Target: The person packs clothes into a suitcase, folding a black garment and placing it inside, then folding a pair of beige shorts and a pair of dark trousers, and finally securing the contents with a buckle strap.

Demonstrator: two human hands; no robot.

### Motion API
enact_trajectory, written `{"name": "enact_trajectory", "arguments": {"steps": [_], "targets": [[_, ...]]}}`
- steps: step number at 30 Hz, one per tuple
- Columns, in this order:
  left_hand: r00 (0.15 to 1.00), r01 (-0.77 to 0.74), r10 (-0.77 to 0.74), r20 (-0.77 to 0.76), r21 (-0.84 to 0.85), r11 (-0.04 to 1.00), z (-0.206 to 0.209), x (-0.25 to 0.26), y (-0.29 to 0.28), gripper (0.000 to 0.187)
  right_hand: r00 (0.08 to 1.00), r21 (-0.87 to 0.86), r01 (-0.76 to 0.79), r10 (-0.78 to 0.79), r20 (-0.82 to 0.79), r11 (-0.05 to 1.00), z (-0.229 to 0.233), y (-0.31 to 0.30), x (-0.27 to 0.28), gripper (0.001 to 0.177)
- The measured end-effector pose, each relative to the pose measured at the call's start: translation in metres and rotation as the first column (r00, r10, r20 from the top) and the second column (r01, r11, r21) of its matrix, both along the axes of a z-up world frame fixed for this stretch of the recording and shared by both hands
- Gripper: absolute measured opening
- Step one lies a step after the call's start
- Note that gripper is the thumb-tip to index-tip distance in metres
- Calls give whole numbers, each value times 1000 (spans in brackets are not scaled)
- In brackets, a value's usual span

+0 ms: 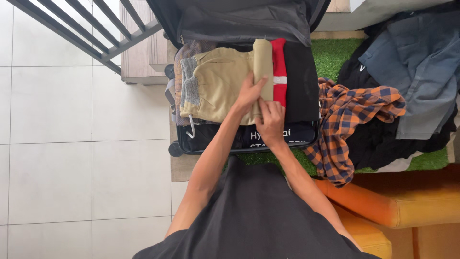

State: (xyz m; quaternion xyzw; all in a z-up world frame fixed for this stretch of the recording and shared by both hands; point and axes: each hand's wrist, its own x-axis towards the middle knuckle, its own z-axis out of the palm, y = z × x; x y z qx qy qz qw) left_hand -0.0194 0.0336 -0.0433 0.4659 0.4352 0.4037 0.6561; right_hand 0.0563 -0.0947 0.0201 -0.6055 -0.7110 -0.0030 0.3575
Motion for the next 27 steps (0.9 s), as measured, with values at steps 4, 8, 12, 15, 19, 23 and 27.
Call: {"name": "enact_trajectory", "arguments": {"steps": [4,8,12,15,19,23,27], "targets": [[979,-111,120,162,-62,992,-38,-18,11,55,981,-44,-183,179,-79,982,5,-4,-9,51],[927,-295,331,-176,203,934,-35,-20,-3,49,975,27,-68,72,-208,997,-16,-6,-4,37],[879,-291,403,-254,384,876,-13,-21,-33,49,803,-199,262,-328,-498,944,-49,12,17,36],[874,-278,426,-233,480,832,-4,-24,-52,52,699,-408,184,-411,-585,894,-57,16,28,46],[881,-221,390,-266,498,839,7,-29,-65,48,609,-482,-5,-380,-697,876,-50,17,34,48],[796,-66,474,-376,725,686,17,-33,-75,39,489,-445,-191,-309,-816,875,-39,22,34,51],[689,56,513,-512,744,666,30,-43,-82,40,638,-432,-116,-266,-722,894,-25,22,16,48]]}}
